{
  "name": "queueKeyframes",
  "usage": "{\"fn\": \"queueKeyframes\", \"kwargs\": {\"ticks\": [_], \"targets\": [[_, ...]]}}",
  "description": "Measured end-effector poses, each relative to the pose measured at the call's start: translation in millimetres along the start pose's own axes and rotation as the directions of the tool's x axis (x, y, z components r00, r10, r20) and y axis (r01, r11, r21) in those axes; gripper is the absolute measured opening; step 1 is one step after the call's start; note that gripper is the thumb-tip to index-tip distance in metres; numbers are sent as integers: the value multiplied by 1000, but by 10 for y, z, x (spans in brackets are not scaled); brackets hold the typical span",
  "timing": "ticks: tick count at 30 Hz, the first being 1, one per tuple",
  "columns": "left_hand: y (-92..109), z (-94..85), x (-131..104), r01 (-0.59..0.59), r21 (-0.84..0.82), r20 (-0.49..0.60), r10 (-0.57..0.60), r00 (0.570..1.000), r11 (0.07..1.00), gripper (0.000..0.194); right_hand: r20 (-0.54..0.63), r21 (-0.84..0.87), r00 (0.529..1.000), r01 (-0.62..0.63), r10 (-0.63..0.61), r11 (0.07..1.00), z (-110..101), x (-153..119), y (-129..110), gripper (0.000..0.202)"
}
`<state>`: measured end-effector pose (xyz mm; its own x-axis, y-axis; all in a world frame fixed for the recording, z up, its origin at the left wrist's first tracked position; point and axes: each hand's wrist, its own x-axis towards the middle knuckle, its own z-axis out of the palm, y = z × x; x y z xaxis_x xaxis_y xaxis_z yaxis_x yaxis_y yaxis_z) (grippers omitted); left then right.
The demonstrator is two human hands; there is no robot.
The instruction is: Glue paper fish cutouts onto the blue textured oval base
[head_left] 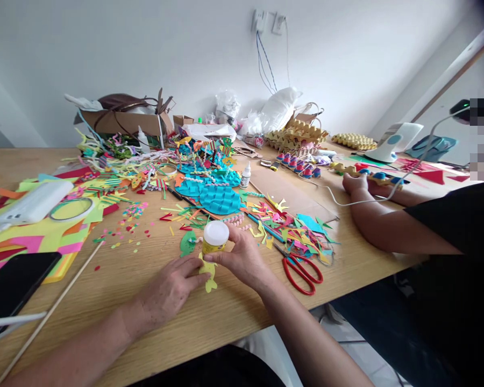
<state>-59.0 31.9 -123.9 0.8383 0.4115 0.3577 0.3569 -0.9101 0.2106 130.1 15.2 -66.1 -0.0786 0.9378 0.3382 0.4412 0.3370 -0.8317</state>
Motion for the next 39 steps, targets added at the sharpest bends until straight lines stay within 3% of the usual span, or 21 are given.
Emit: {"fn": "queueKeyframes", "kwargs": {"ticks": [15,39], "targets": [[-26,28,-21,25,-74,8,-25,1000,997,29,53,39,998,44,-46,998,1,17,-55,17],[-24,32,-15,-23,36,3,23,1000,999,31,60,36,998,34,-36,999,-29,16,-8,23]]}}
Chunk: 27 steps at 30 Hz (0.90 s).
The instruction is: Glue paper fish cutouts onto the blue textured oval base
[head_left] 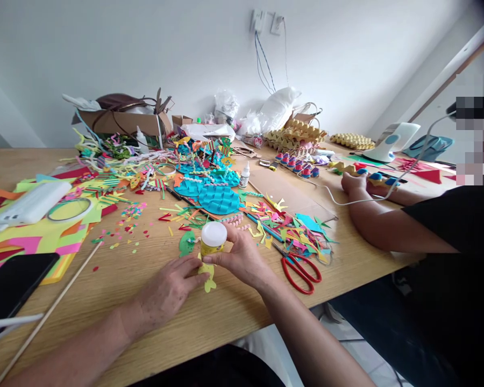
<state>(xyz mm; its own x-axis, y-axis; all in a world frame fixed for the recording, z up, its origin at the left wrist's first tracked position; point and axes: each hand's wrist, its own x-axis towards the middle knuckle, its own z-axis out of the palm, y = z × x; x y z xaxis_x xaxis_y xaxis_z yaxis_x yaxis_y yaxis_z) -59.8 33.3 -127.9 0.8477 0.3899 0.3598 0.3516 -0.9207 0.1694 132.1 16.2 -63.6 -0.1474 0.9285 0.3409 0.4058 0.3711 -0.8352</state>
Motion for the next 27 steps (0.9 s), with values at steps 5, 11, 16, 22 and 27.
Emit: {"fn": "queueKeyframes", "kwargs": {"ticks": [5,11,16,22,27], "targets": [[20,-16,3,0,3,15,0,1000,1000,29,-10,16,1000,-19,19,1000,-26,-19,-12,25],[15,-8,-11,0,3,10,0,1000,1000,27,11,-5,1000,-9,9,1000,-11,-22,-12,25],[32,-30,3,-13,7,0,13,1000,1000,27,-3,15,1000,-31,31,999,-38,-25,-16,25],[32,-25,0,-1,22,11,1,1000,1000,26,6,7,1000,-24,24,1000,-25,-23,-28,25],[42,-51,12,9,-24,0,-9,1000,1000,28,-88,283,991,-71,99,957,-45,-52,84,30]]}}
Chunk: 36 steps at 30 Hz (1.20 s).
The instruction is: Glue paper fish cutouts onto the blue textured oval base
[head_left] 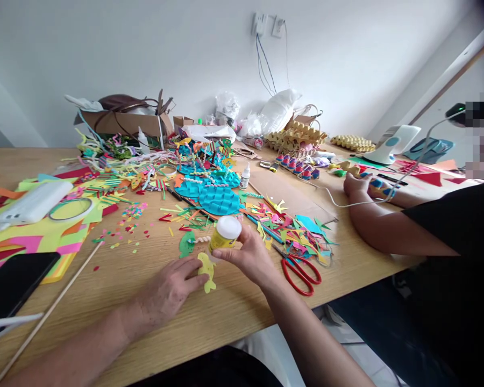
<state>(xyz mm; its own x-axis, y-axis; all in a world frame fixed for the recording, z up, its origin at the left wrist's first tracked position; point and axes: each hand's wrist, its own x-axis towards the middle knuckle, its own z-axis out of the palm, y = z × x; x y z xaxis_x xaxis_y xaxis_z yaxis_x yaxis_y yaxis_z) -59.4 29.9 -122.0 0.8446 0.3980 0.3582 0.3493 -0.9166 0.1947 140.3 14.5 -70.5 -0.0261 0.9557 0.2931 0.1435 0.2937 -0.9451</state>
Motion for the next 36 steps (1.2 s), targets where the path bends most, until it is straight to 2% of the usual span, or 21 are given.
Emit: {"fn": "queueKeyframes", "kwargs": {"ticks": [4,7,11,17,23,26,29,31,33,36], "targets": [[-2,-12,0,44,-77,-4,-44,999,996,27,-67,320,989,-102,130,942,-34,-2,104,33],[-5,-12,0,45,-87,6,-45,999,995,28,-130,454,975,-105,182,885,-51,-16,127,35],[1,-31,12,12,-11,-14,-12,1000,1000,34,-183,571,962,-65,204,818,-75,-38,134,33],[38,-106,44,-35,113,-2,35,999,993,36,-174,737,912,-131,373,663,-96,-52,179,32],[50,-220,52,-55,89,0,56,998,994,33,-108,852,876,-162,470,498,-130,-56,204,30],[25,-343,67,-17,38,-59,20,998,999,24,-90,882,868,-159,489,444,-137,-67,197,28],[19,-492,154,70,9,-185,-67,980,998,16,-75,890,878,-155,472,429,-109,-94,183,26],[46,-571,268,128,-3,-239,-124,963,992,18,-78,882,886,-152,456,446,-67,-116,168,25],[96,-610,417,164,16,-222,-156,962,986,29,-86,865,898,-147,431,479,-13,-138,149,25],[184,-587,646,188,104,-125,-175,977,977,45,-87,834,924,-137,373,535,61,-172,118,31]]}}
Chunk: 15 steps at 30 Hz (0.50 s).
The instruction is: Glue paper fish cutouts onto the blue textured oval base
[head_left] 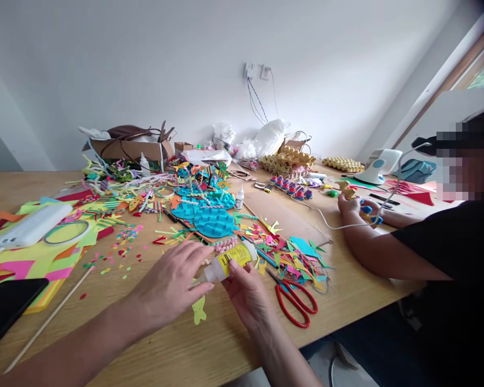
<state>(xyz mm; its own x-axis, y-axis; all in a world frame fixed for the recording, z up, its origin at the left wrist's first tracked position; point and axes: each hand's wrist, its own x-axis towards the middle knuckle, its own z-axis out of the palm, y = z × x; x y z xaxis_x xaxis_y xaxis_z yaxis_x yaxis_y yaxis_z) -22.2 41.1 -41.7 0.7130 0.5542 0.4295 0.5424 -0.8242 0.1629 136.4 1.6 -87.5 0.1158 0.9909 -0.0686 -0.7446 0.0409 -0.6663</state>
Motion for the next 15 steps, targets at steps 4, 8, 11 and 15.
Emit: {"fn": "queueKeyframes", "kwargs": {"ticks": [4,8,11,15], "targets": [[131,115,174,10,68,114,-18,993,998,52,27,-50,998,55,-54,997,27,-54,39,41],[202,182,250,-4,94,170,-12,985,996,43,15,-51,996,91,-91,995,15,-75,75,45],[220,183,279,-20,98,187,1,982,995,34,16,-70,995,100,-99,993,-13,-80,90,44],[179,148,279,-45,104,171,26,985,994,35,43,-209,995,95,-88,973,-139,-98,14,42]]}}
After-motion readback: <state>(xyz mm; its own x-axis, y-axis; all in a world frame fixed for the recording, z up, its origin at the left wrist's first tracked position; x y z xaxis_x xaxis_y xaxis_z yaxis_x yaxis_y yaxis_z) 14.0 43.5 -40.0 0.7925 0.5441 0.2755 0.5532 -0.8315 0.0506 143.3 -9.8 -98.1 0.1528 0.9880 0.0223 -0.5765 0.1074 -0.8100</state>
